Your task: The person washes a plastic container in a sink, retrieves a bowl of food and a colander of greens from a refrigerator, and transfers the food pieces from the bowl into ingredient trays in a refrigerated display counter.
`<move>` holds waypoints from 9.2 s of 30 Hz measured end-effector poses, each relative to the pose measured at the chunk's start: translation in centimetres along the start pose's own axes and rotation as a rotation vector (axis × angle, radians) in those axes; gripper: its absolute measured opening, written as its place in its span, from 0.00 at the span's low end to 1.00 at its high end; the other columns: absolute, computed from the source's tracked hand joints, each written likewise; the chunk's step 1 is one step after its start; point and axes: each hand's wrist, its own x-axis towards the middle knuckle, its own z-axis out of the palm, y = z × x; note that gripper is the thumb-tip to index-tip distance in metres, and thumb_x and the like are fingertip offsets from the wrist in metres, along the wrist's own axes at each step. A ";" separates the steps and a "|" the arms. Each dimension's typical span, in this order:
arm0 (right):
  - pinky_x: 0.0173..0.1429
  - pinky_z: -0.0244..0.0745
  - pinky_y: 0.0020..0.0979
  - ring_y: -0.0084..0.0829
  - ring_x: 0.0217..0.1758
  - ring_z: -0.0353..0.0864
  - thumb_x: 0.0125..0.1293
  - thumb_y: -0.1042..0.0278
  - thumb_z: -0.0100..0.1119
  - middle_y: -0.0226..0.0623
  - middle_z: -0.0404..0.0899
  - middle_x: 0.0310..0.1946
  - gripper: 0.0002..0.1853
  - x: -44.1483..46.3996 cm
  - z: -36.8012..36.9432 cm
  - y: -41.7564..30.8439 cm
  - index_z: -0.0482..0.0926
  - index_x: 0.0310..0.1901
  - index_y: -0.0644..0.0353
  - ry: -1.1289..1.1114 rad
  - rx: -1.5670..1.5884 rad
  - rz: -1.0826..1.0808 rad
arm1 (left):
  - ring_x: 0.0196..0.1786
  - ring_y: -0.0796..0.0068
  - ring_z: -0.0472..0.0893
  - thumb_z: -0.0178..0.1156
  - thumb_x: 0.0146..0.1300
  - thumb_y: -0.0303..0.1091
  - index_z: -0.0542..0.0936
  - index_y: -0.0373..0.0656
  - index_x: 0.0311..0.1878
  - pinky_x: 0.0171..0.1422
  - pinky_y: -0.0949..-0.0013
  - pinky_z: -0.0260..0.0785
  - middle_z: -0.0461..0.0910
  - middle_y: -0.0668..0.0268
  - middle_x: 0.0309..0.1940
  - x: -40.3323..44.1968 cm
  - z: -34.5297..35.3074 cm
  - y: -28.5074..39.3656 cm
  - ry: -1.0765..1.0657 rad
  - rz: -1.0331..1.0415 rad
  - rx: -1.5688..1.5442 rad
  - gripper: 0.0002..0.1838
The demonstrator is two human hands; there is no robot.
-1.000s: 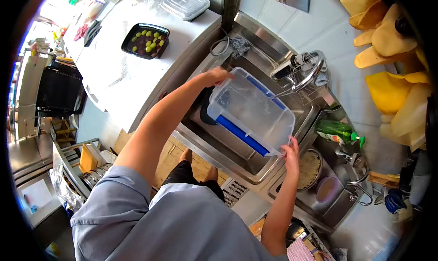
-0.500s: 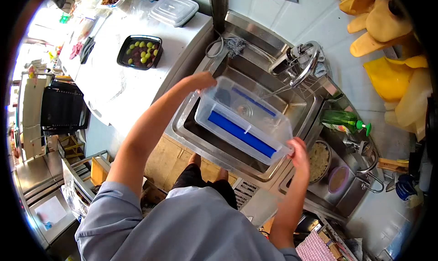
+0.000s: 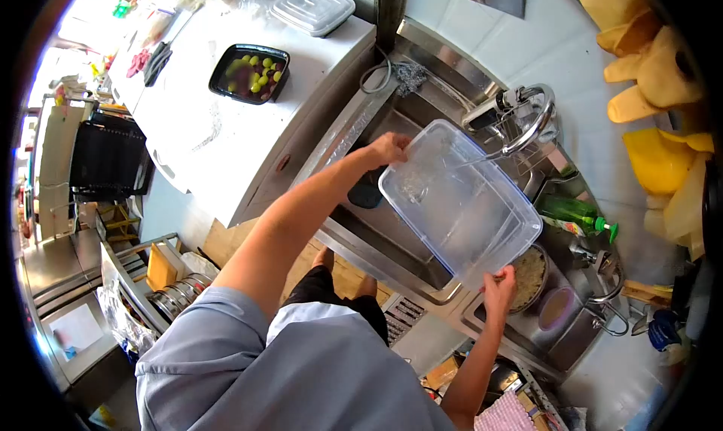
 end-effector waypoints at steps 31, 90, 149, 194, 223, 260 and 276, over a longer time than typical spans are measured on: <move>0.45 0.82 0.46 0.45 0.40 0.84 0.64 0.62 0.63 0.45 0.83 0.45 0.15 19.7 32.0 2.0 0.83 0.47 0.63 -0.371 0.671 0.466 | 0.28 0.53 0.79 0.73 0.47 0.23 0.69 0.39 0.30 0.33 0.57 0.69 0.75 0.57 0.24 -24.9 4.7 31.0 0.079 0.422 0.747 0.18; 0.72 0.65 0.36 0.39 0.70 0.73 0.68 0.62 0.63 0.52 0.74 0.67 0.37 25.4 11.8 -3.9 0.61 0.77 0.60 -0.274 -0.095 -0.400 | 0.34 0.81 0.77 0.71 0.61 0.29 0.80 0.39 0.44 0.35 0.75 0.71 0.79 0.68 0.33 -35.1 2.2 26.6 0.447 0.315 -0.053 0.12; 0.77 0.60 0.50 0.46 0.73 0.65 0.75 0.45 0.52 0.54 0.67 0.70 0.38 -13.4 16.1 -12.5 0.60 0.72 0.71 -0.501 1.878 0.038 | 0.35 0.74 0.77 0.60 0.56 0.37 0.69 0.50 0.26 0.31 0.69 0.69 0.69 0.73 0.28 -31.4 -8.7 15.9 0.485 1.674 0.926 0.10; 0.49 0.86 0.39 0.41 0.54 0.85 0.71 0.60 0.63 0.36 0.85 0.48 0.13 -20.1 65.3 -49.7 0.81 0.53 0.51 -1.451 1.303 0.148 | 0.30 0.47 0.71 0.57 0.51 0.19 0.68 0.39 0.31 0.34 0.54 0.64 0.67 0.53 0.28 -83.7 -38.8 -2.7 1.758 0.303 1.078 0.08; 0.68 0.75 0.49 0.49 0.72 0.70 0.75 0.56 0.54 0.48 0.68 0.71 0.29 2.2 19.2 -16.3 0.66 0.72 0.61 -0.759 1.115 0.055 | 0.37 0.73 0.73 0.62 0.56 0.39 0.70 0.51 0.30 0.39 0.69 0.63 0.68 0.74 0.30 -45.5 -17.9 15.8 0.202 1.380 1.457 0.10; 0.44 0.79 0.36 0.30 0.37 0.80 0.71 0.51 0.61 0.32 0.81 0.46 0.32 23.3 12.2 3.7 0.67 0.71 0.59 -0.504 0.107 0.021 | 0.39 0.64 0.87 0.55 0.75 0.31 0.66 0.43 0.66 0.41 0.59 0.82 0.85 0.56 0.43 -19.1 1.7 -3.8 0.359 -0.240 -0.682 0.19; 0.54 0.78 0.39 0.35 0.50 0.81 0.77 0.64 0.53 0.42 0.79 0.54 0.24 3.4 4.3 -1.6 0.66 0.72 0.57 0.069 0.665 0.035 | 0.52 0.48 0.85 0.61 0.67 0.58 0.82 0.39 0.51 0.56 0.50 0.75 0.85 0.46 0.45 1.1 9.3 -7.5 0.530 -0.344 0.297 0.28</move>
